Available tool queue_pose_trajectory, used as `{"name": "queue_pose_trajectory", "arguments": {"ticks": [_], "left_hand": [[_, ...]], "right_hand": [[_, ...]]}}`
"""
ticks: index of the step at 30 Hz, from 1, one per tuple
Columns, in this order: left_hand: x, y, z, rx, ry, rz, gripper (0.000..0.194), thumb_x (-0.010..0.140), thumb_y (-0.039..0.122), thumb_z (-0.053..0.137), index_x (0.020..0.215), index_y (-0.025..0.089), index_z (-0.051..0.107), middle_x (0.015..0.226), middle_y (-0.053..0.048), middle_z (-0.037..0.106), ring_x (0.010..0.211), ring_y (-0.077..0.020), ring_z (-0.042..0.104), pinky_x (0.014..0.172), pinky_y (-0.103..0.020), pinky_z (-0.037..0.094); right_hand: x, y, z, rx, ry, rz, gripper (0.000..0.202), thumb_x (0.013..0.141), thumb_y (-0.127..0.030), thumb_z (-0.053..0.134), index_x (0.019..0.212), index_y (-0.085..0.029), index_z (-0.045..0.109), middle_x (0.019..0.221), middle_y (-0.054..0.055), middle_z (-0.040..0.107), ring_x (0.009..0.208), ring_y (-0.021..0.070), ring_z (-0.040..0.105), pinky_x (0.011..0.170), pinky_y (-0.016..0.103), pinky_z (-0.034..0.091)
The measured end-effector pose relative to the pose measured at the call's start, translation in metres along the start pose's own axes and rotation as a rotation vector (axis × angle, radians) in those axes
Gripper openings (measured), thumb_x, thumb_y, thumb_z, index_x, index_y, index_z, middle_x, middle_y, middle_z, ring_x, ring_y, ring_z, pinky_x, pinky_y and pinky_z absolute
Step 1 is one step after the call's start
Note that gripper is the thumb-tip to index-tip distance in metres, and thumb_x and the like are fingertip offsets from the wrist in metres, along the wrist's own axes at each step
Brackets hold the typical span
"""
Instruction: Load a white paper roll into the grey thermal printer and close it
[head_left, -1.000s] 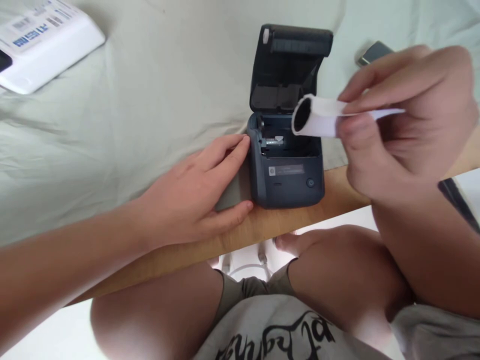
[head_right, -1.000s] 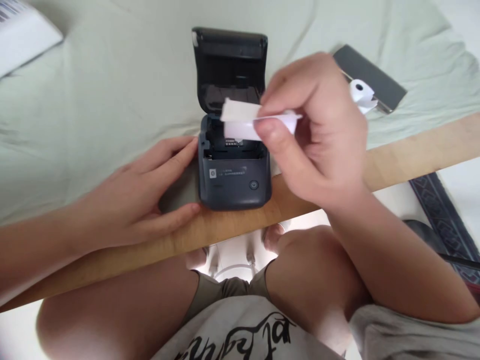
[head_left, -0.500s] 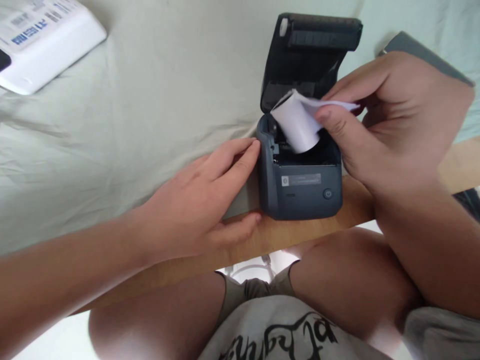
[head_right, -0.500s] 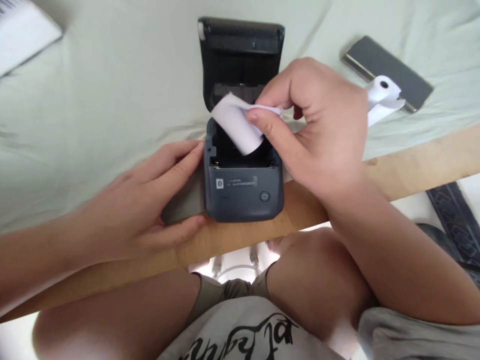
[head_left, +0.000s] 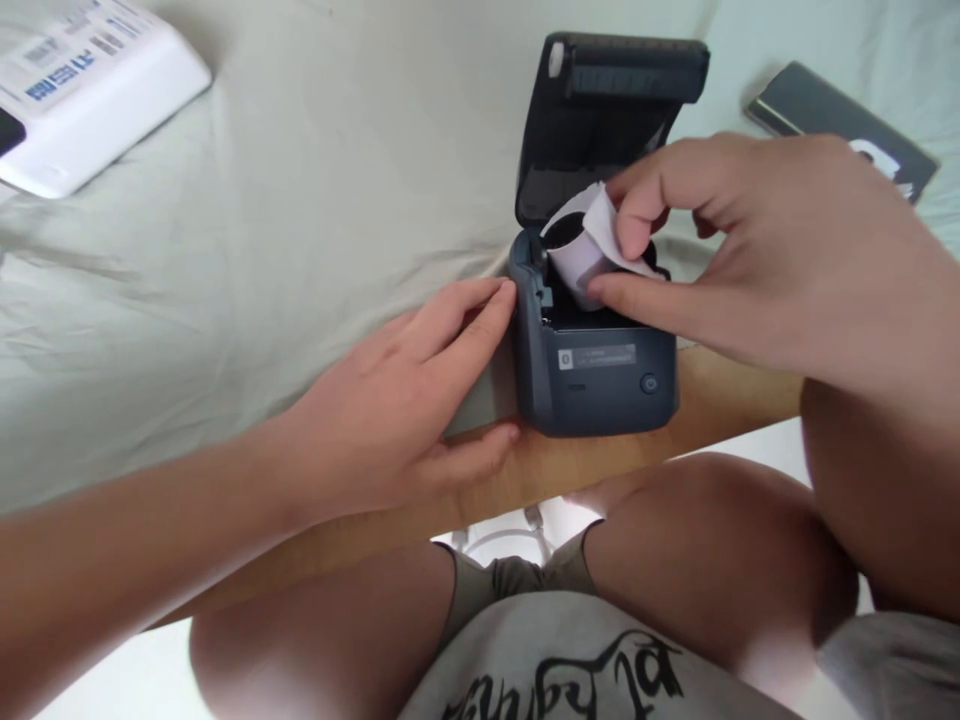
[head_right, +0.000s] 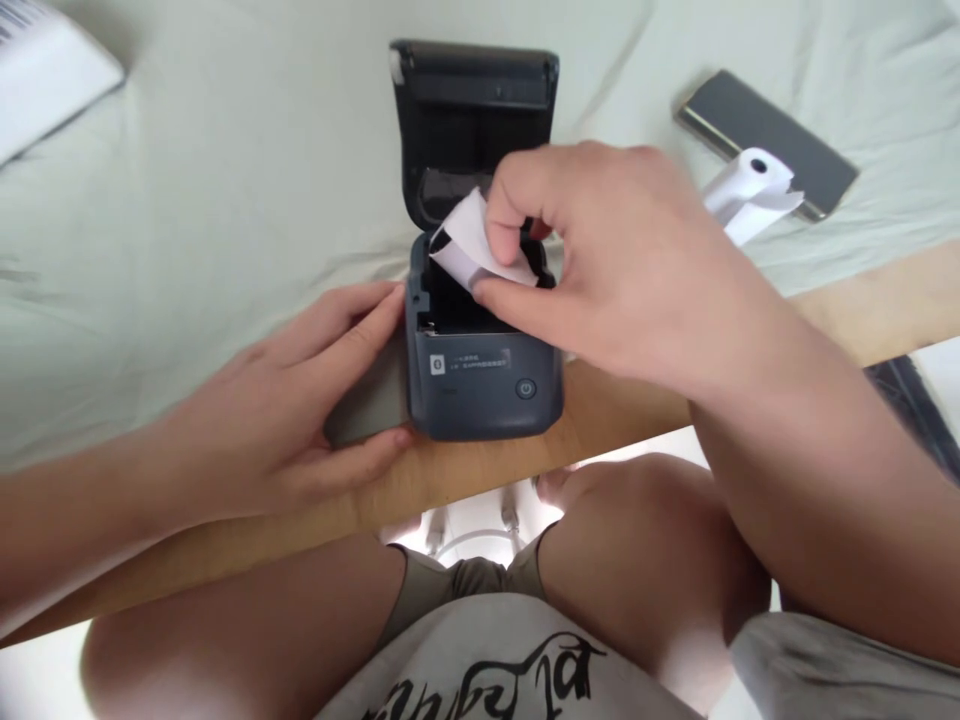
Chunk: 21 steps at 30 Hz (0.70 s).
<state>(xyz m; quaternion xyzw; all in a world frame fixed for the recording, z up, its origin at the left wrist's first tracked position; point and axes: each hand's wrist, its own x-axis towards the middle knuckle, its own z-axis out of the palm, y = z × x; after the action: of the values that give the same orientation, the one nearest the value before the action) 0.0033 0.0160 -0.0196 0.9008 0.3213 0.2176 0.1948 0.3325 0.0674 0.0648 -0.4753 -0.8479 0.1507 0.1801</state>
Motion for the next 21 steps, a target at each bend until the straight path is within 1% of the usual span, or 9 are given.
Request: {"name": "queue_pose_trajectory", "arguments": {"ticks": [2,4,5,7,9,11,14,17,21], "left_hand": [[0.001,0.001,0.001,-0.014,-0.006,-0.001,0.094,0.125,0.071,0.055,0.207,0.031,0.032,0.203,-0.013,0.057,0.182,-0.0467,0.067,0.151,-0.057,0.063],[0.002,0.002,0.001,-0.016,-0.016,-0.01,0.093,0.124,0.067,0.053,0.206,0.028,0.034,0.203,-0.016,0.057,0.181,-0.0467,0.067,0.15,-0.06,0.063],[0.003,0.003,0.001,-0.013,-0.017,-0.01,0.092,0.124,0.067,0.052,0.205,0.026,0.035,0.202,-0.018,0.057,0.18,-0.0461,0.068,0.149,-0.06,0.063],[0.005,0.006,-0.003,-0.006,-0.012,-0.009,0.091,0.125,0.069,0.05,0.203,0.023,0.037,0.201,-0.02,0.058,0.177,-0.0444,0.069,0.148,-0.058,0.064],[0.007,0.008,-0.007,0.0,-0.041,-0.005,0.089,0.126,0.069,0.051,0.202,0.023,0.039,0.202,-0.02,0.057,0.178,-0.0432,0.069,0.149,-0.056,0.062],[0.009,0.01,-0.009,0.003,-0.124,0.006,0.089,0.126,0.064,0.056,0.202,0.021,0.039,0.204,-0.021,0.054,0.181,-0.043,0.066,0.151,-0.055,0.06],[0.008,0.011,-0.007,0.025,-0.063,-0.035,0.088,0.125,0.062,0.049,0.201,0.02,0.039,0.202,-0.02,0.056,0.18,-0.0438,0.067,0.149,-0.056,0.061],[0.005,0.008,-0.001,0.015,-0.019,-0.036,0.089,0.123,0.063,0.051,0.203,0.025,0.038,0.202,-0.017,0.057,0.18,-0.0435,0.067,0.149,-0.054,0.061],[0.001,0.004,0.002,-0.025,0.014,0.011,0.097,0.118,0.06,0.061,0.206,0.031,0.031,0.202,-0.016,0.057,0.177,-0.0464,0.069,0.147,-0.058,0.064]], "right_hand": [[0.009,-0.002,-0.004,-0.091,-0.042,0.055,0.05,0.096,-0.052,0.104,0.094,-0.027,0.06,0.097,-0.001,0.075,0.089,0.0208,0.071,0.098,0.049,0.071],[0.013,-0.005,-0.006,-0.128,-0.042,0.08,0.061,0.088,-0.042,0.111,0.094,-0.025,0.052,0.094,-0.003,0.071,0.082,0.0184,0.065,0.095,0.049,0.071],[0.013,-0.006,-0.006,-0.117,-0.027,0.087,0.062,0.087,-0.037,0.11,0.097,-0.025,0.05,0.098,-0.004,0.073,0.082,0.0174,0.065,0.096,0.048,0.072],[0.007,-0.009,-0.005,-0.069,0.048,0.103,0.053,0.091,-0.032,0.103,0.105,-0.027,0.053,0.107,-0.006,0.079,0.086,0.0172,0.071,0.098,0.048,0.071],[-0.002,-0.01,-0.004,-0.048,0.14,0.131,0.04,0.097,-0.035,0.095,0.113,-0.03,0.059,0.116,-0.003,0.083,0.094,0.0199,0.076,0.096,0.048,0.068],[-0.009,-0.011,-0.002,-0.063,0.186,0.139,0.033,0.1,-0.04,0.091,0.119,-0.033,0.065,0.124,0.0,0.085,0.106,0.0233,0.08,0.097,0.049,0.067],[-0.009,-0.012,-0.001,-0.061,0.151,0.127,0.04,0.098,-0.045,0.097,0.126,-0.035,0.07,0.133,0.0,0.084,0.119,0.0248,0.082,0.111,0.051,0.072],[0.002,-0.012,0.002,-0.044,0.063,0.139,0.052,0.092,-0.043,0.104,0.13,-0.035,0.069,0.133,0.001,0.082,0.124,0.0279,0.084,0.115,0.054,0.073],[0.016,-0.011,0.008,-0.112,-0.02,0.155,0.06,0.084,-0.031,0.102,0.136,-0.04,0.073,0.121,0.001,0.079,0.11,0.0288,0.081,0.108,0.055,0.073]]}}
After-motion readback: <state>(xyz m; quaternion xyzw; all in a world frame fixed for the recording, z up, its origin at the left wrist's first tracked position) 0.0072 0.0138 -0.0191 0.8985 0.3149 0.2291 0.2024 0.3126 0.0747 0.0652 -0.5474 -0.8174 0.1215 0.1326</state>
